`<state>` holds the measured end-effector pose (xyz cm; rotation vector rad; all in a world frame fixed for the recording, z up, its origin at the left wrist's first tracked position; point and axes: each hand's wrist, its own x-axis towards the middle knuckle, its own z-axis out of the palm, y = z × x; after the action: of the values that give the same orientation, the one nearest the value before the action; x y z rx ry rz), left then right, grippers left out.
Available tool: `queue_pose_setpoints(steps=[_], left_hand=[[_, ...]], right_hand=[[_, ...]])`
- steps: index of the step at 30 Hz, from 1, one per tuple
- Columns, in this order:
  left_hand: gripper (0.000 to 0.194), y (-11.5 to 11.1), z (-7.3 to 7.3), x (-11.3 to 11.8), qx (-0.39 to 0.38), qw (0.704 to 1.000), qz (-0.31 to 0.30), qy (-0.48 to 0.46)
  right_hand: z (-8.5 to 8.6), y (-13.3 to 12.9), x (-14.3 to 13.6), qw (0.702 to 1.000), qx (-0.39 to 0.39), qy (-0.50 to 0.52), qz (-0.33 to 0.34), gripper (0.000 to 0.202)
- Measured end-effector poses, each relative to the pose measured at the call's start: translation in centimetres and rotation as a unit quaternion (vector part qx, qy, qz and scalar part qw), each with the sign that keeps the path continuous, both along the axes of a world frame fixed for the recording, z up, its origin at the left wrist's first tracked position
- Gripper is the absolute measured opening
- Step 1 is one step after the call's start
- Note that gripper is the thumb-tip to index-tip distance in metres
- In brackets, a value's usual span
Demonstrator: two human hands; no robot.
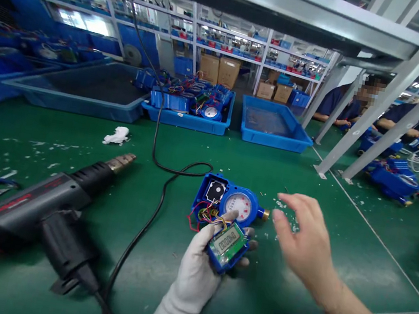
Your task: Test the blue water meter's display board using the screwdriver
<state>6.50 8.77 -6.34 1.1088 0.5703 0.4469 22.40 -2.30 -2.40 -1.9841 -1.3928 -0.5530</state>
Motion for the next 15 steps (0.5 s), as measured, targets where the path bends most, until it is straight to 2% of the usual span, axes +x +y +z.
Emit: queue_pose_setpoints(steps=[2, 3, 5, 7, 9, 11, 13, 15], left_hand=[[0.045, 0.1, -0.1, 0.3, -0.141, 0.987, 0.016, -0.078], [0.046, 0.1, -0.2, 0.4, -0.193, 0.975, 0.024, -0.107], [0.049, 0.1, -0.5, 0.6, -0.233, 0.963, 0.033, -0.128], [0.051, 0.0, -0.8, 0.7, -0.239, 0.962, 0.032, -0.127], [0.052, -0.1, -1.0, 0.8, -0.243, 0.961, 0.022, -0.126], [0.052, -0.4, -1.0, 0.9, -0.244, 0.961, 0.010, -0.128], [0.053, -0.6, -1.1, 1.1, -0.238, 0.962, -0.003, -0.135], [0.057, -0.9, -1.2, 1.1, -0.231, 0.962, -0.010, -0.146]], right_hand=[[-4.3, -2.2, 5.9, 0.985, -0.065, 0.010, -0.161, 0.035], [-6.5, -2.7, 8.1, 0.970, -0.105, 0.019, -0.219, 0.041], [-10.1, -3.2, 10.8, 0.945, -0.180, 0.020, -0.272, 0.045], [-12.1, -3.2, 12.3, 0.935, -0.236, 0.011, -0.266, 0.045], [-12.6, -3.4, 13.4, 0.935, -0.263, 0.003, -0.238, 0.044], [-12.1, -3.8, 14.4, 0.941, -0.263, 0.006, -0.214, 0.040], [-10.7, -4.6, 14.9, 0.951, -0.238, 0.018, -0.199, 0.036], [-8.8, -6.2, 14.2, 0.963, -0.196, 0.035, -0.181, 0.045]])
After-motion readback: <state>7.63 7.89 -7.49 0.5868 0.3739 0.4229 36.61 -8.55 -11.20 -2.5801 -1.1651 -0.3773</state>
